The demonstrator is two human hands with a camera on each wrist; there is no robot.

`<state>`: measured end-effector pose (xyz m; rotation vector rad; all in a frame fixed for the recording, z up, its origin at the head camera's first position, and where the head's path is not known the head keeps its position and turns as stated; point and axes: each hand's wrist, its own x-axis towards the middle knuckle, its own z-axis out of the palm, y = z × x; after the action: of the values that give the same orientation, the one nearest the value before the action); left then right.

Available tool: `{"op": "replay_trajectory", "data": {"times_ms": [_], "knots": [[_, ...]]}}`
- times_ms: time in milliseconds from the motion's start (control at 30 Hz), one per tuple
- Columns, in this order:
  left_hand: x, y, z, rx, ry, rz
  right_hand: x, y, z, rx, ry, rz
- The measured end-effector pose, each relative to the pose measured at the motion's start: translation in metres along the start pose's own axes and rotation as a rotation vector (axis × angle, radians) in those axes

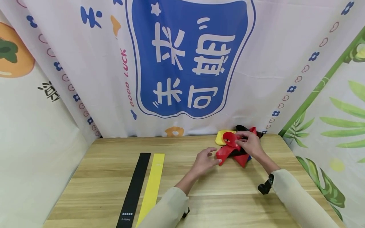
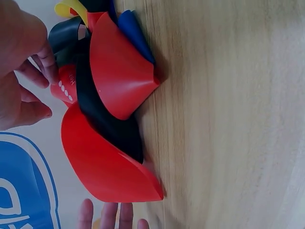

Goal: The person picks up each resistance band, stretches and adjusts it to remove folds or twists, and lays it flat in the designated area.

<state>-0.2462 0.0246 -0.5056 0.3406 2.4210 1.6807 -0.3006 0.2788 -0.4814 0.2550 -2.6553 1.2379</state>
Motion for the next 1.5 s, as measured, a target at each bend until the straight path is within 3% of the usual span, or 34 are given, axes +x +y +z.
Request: {"op": "replay_trajectory", "data": {"times_ms": [433, 733, 933, 1167, 1500], "knots": [[0.007, -0.003, 0.016, 0.069, -0.007, 0.061, 0.000, 0.010, 0.001, -0.074, -0.056, 0.063], [0.013, -0.007, 0.020, 0.107, 0.057, 0.041, -0.002, 0.016, 0.006, -0.124, -0.081, 0.100], [0.012, -0.007, 0.013, 0.097, 0.116, -0.006, -0.002, 0.015, 0.004, -0.131, -0.076, 0.119], [0.010, -0.005, 0.000, 0.028, 0.141, 0.001, -0.003, 0.018, 0.003, -0.107, -0.060, 0.103], [0.006, 0.002, -0.022, -0.050, 0.204, -0.012, -0.002, 0.021, 0.001, 0.013, -0.055, 0.104]]}}
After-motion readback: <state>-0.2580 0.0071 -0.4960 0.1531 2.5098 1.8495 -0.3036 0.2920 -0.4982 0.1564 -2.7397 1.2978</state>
